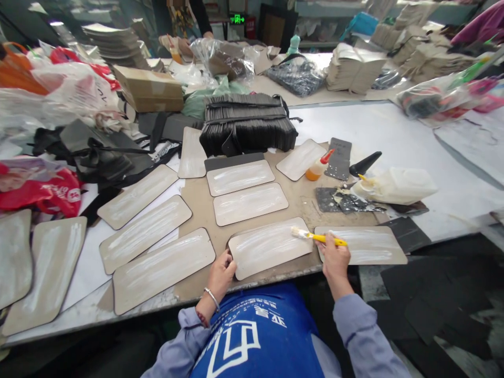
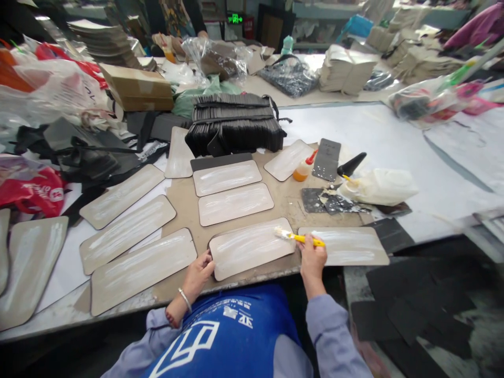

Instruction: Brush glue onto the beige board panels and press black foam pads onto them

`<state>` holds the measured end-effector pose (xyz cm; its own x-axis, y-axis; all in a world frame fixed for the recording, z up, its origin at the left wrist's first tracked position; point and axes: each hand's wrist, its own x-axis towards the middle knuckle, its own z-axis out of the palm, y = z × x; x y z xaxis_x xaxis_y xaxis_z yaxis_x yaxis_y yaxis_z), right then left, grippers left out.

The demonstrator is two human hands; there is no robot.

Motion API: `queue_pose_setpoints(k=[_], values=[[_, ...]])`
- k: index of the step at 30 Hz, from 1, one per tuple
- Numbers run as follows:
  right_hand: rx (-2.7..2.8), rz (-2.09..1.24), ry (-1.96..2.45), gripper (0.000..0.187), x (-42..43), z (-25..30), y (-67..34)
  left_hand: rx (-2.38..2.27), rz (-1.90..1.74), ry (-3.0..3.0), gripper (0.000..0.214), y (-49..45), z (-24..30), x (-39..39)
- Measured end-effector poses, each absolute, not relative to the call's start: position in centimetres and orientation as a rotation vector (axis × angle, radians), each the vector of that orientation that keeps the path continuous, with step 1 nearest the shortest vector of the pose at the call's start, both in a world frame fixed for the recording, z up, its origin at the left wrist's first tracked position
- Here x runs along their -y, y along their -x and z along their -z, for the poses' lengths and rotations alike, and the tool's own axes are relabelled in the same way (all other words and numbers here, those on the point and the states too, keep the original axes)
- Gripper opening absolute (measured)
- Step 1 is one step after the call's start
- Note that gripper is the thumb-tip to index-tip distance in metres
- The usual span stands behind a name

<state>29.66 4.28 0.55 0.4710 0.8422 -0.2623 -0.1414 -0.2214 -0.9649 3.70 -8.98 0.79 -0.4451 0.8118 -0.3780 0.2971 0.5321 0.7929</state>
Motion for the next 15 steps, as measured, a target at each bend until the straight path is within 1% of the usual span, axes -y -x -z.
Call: queue_pose_setpoints(k=[3, 5, 8, 11, 15], values=[[0.927, -0.830, 1.586, 0.039, -6.0, -1.4, -32.3, -2.057, -0.901, -0.761, 0.011, -3.9, -0.7, 9.0], [1.218, -0.631, 1.637, 0.034, -5.8, -2.2, -32.7, -2.068, -0.971, -0.665, 0.011, -4.0, -0.6, 9.0], [1.657, -0.385, 1.531, 0.026, -3.8, -3.1, -31.7, -2.063, -1.059, -0.564, 0.013, -4.1, -0.4, 9.0], [1.989, -0.332, 1.287, 0.015, -1.2, -3.5, -29.9, -1.920, -1.104, -0.476, 0.019, -4.4, -0.1, 9.1], [2.150, -0.307, 1.183, 0.015, 1.1, -3.7, -28.7, -1.719, -1.005, -0.368, 0.020, -4.6, -0.1, 9.2]])
